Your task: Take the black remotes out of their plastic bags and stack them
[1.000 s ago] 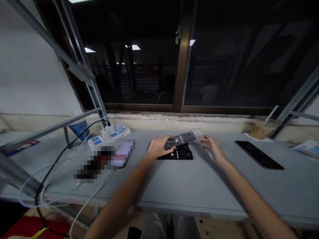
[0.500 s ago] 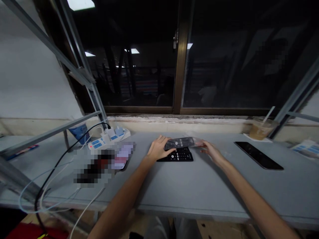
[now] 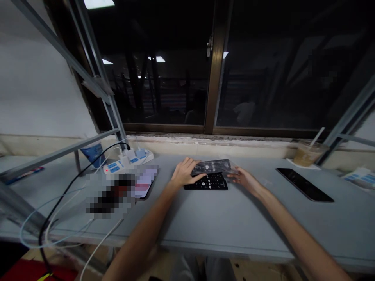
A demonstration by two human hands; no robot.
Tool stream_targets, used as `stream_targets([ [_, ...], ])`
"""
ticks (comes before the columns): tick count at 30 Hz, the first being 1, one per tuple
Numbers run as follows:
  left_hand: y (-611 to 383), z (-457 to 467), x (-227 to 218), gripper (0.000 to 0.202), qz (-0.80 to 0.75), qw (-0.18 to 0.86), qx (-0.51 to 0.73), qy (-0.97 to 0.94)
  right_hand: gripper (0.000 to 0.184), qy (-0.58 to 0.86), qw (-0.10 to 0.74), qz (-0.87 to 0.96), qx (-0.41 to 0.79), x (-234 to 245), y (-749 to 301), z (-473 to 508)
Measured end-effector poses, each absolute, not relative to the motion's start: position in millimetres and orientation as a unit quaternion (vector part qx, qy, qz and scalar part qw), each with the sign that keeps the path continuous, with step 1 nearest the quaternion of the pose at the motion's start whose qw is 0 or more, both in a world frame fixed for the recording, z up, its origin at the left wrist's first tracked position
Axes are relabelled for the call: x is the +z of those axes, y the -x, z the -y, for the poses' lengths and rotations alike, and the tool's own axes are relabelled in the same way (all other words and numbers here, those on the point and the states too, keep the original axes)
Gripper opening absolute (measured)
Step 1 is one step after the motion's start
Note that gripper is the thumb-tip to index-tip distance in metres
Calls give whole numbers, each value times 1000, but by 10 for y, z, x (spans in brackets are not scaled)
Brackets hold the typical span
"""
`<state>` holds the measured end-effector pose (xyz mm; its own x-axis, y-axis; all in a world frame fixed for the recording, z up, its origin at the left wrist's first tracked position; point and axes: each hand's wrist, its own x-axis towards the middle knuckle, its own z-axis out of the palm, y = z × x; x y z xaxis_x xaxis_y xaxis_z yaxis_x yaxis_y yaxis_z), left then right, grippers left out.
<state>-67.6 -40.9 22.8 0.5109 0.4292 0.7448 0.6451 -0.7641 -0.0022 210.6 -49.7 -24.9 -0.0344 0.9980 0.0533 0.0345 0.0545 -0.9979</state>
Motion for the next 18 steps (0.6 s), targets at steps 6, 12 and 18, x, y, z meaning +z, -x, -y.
stream_targets([
  [6, 666, 453, 201, 36, 330, 83, -370, 865, 38, 461, 459, 575, 496, -203, -2127, 553],
  [12, 667, 440, 144, 39, 340, 59, -379, 859, 30, 450, 457, 566, 518, -213, -2114, 585],
  [18, 647, 349, 113, 45, 353, 113, -324, 871, 31, 478, 447, 569, 497, -169, -2110, 578],
])
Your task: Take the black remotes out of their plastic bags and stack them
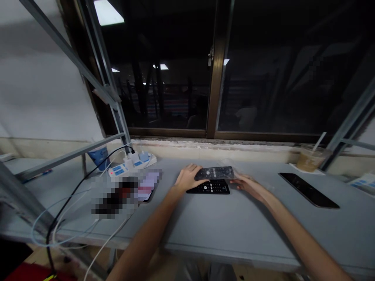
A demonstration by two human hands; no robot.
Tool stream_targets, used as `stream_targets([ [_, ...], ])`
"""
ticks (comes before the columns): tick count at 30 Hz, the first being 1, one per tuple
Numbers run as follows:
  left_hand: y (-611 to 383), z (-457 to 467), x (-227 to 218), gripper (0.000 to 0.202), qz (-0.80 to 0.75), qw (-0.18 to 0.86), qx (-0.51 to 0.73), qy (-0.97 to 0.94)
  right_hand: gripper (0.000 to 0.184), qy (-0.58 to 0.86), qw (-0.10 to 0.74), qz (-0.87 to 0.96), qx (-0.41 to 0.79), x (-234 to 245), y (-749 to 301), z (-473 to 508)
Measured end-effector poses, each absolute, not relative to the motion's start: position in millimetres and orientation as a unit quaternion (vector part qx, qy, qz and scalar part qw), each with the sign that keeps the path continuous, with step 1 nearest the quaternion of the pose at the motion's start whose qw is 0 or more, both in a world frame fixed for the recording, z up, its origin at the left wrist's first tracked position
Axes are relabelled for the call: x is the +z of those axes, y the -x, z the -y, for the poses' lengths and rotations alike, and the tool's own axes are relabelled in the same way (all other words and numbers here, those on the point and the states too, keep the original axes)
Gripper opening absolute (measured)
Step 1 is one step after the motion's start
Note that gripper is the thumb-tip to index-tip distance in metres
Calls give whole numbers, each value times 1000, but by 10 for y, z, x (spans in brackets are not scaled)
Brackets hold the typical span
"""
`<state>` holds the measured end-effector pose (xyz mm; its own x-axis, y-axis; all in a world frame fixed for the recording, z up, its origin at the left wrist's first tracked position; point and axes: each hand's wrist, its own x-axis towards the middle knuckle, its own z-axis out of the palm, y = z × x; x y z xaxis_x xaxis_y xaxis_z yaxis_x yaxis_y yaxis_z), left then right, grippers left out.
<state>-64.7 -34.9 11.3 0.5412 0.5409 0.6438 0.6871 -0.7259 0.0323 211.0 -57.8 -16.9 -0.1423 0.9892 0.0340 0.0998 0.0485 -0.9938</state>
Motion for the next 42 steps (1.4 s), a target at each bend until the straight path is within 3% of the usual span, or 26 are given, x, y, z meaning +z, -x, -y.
stream_targets([
  [9, 604, 316, 63, 50, 396, 170, -234, 872, 34, 500, 415, 602, 465, -65, -2003, 662],
  [15, 638, 312, 89, 54, 396, 149, -227, 877, 26, 486, 450, 578, 476, -89, -1974, 629],
  [23, 642, 348, 121, 43, 391, 90, -258, 879, 37, 477, 479, 560, 479, -96, -1968, 616],
  [38, 688, 335, 278, 48, 392, 133, -219, 883, 38, 523, 436, 598, 424, -56, -1971, 625],
  [42, 765, 294, 302, 38, 412, 112, -221, 877, 34, 524, 494, 558, 414, -3, -1961, 653],
])
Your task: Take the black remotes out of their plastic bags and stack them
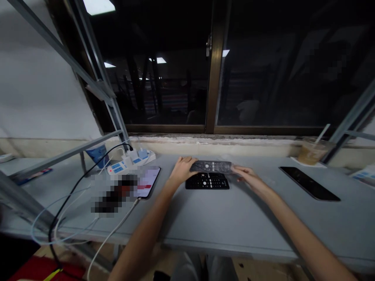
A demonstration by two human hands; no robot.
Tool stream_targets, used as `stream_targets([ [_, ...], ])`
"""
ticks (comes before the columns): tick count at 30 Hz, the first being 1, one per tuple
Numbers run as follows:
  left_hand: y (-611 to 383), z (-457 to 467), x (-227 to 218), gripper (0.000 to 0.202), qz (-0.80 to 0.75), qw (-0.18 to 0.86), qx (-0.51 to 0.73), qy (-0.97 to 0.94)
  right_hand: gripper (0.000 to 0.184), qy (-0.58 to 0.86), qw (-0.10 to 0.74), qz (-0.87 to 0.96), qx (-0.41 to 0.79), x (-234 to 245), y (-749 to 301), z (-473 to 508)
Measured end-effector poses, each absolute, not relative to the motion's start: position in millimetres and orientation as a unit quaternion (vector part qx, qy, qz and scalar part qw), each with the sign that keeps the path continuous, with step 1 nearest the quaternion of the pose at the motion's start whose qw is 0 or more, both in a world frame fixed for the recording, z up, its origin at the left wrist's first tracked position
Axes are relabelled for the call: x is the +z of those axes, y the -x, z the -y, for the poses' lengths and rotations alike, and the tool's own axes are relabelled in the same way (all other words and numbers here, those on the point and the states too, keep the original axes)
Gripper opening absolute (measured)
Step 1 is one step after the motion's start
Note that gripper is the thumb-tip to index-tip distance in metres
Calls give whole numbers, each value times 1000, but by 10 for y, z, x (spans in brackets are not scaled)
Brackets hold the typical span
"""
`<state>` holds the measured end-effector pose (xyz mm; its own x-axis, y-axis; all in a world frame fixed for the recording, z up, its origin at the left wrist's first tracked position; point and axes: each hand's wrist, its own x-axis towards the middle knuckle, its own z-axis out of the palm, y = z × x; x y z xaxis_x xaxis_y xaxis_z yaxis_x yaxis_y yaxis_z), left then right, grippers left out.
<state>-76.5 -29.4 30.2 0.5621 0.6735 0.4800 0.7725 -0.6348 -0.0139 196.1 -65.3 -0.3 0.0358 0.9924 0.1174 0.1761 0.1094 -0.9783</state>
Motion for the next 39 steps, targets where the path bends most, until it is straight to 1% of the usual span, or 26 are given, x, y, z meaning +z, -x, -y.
stream_targets([
  [3, 780, 269, 259, 35, 431, 92, -226, 869, 32, 523, 574, 486, 402, 39, -1977, 667],
  [6, 791, 238, 220, 29, 468, 68, -250, 845, 25, 496, 652, 397, 414, 60, -2030, 640],
  [9, 810, 204, 208, 22, 525, 19, -306, 794, 22, 460, 688, 316, 463, 61, -2095, 592],
  [10, 817, 193, 206, 24, 544, -6, -331, 771, 24, 453, 693, 294, 477, 58, -2109, 579],
  [12, 831, 174, 199, 35, 573, -51, -376, 726, 24, 444, 704, 266, 487, 51, -2117, 564],
  [15, 841, 157, 178, 53, 606, -87, -397, 684, 24, 437, 711, 272, 480, 39, -2081, 561],
  [17, 834, 163, 168, 58, 621, -97, -383, 677, 26, 440, 699, 298, 478, 30, -2037, 566],
  [19, 810, 187, 171, 58, 633, -104, -365, 675, 27, 445, 677, 330, 484, 22, -1989, 577],
  [24, 719, 262, 185, 44, 669, -62, -277, 687, 29, 449, 603, 432, 498, 25, -1873, 664],
  [27, 693, 256, 125, 36, 681, -38, -218, 698, 45, 440, 535, 498, 521, 46, -1819, 735],
  [29, 691, 233, 64, 36, 683, -29, -184, 706, 50, 425, 489, 533, 544, 57, -1796, 765],
  [33, 687, 195, -13, 38, 678, -23, -157, 718, 44, 429, 450, 558, 550, 73, -1795, 775],
  [39, 671, 184, -6, 39, 682, -14, -131, 720, 39, 462, 401, 618, 494, 120, -1921, 777],
])
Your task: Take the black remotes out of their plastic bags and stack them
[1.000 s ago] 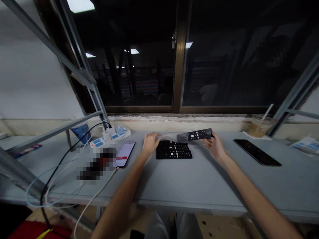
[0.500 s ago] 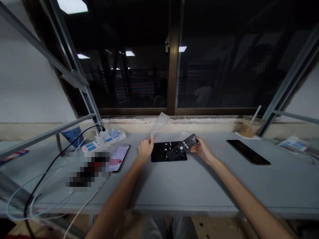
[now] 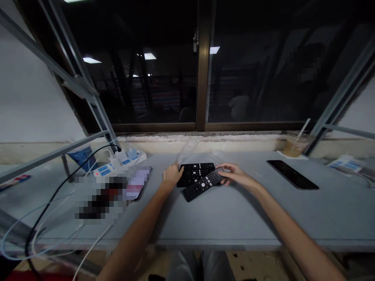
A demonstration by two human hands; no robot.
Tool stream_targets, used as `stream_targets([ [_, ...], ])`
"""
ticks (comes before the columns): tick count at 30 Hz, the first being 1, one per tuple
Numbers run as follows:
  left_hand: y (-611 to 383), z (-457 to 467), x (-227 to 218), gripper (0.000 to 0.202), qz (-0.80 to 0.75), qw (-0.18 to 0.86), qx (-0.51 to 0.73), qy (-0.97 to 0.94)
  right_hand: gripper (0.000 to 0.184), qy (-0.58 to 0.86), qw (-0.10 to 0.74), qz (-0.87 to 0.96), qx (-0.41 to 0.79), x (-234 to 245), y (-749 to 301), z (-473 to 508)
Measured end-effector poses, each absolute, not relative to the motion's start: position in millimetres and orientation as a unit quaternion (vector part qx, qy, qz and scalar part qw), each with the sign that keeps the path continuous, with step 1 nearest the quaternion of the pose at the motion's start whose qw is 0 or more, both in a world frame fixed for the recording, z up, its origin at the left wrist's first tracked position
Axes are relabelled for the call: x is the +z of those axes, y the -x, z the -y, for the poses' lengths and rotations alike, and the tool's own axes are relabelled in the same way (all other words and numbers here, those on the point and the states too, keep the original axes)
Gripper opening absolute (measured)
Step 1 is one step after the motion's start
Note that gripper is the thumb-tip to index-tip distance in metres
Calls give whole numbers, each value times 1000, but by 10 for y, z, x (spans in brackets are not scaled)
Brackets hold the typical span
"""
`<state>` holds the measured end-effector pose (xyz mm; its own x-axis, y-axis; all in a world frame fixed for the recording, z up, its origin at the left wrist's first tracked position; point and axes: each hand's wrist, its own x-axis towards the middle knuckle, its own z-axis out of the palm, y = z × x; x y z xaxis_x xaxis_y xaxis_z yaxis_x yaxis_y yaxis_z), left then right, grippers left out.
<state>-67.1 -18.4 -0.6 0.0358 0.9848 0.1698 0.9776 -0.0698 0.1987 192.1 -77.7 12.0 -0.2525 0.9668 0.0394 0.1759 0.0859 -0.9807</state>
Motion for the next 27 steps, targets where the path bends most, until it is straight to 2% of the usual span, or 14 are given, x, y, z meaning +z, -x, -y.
stream_targets([
  [9, 663, 185, 13, 32, -676, 17, 119, -727, 34, 518, 255, 670, 466, 60, -1977, 790],
  [27, 582, 272, 57, 31, -666, -30, 113, -737, 41, 484, 214, 705, 473, 94, -1935, 848],
])
